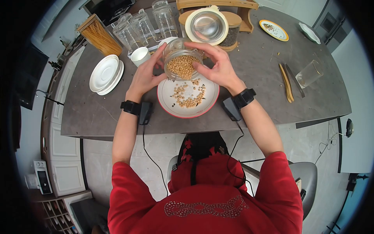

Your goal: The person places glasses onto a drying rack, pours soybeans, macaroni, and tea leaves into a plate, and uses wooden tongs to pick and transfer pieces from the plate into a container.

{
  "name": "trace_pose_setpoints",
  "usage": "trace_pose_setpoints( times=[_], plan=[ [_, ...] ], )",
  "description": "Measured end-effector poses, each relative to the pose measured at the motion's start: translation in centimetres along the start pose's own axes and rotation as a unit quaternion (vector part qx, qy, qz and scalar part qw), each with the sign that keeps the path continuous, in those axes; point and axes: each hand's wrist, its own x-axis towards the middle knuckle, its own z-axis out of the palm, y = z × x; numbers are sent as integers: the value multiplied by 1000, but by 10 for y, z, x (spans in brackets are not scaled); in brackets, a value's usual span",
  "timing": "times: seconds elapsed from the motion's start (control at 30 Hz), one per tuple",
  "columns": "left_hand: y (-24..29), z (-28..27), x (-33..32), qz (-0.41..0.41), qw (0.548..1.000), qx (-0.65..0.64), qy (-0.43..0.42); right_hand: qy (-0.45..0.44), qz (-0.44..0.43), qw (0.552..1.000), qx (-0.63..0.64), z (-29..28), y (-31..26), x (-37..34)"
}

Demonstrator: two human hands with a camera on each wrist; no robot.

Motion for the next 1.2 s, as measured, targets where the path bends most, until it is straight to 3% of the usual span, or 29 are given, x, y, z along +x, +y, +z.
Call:
trace_pose_setpoints(
  times=[0.27, 0.53, 0.67, 0.87, 1.07, 1.2],
  plan=[
    [2, -2, 0, 13, 999, 25, 15, 0, -14, 999, -32, 1, 3, -3],
    [-2, 1, 0, 51, 997, 42, 44, 19, -107, 983, -147, 1, -1, 1],
    [-3, 1, 1, 60, 997, 39, 40, 27, -66, 991, -112, 2, 4, -3],
    [6, 5, 4, 90, 994, 44, 40, 145, -95, 972, -156, 9, -2, -5],
    [4, 7, 10, 116, 991, 57, 47, 190, -150, 958, -156, 14, 0, 3],
    [7, 7, 11, 136, 988, 47, 52, 220, -111, 966, -79, 18, -3, 4]
  ],
)
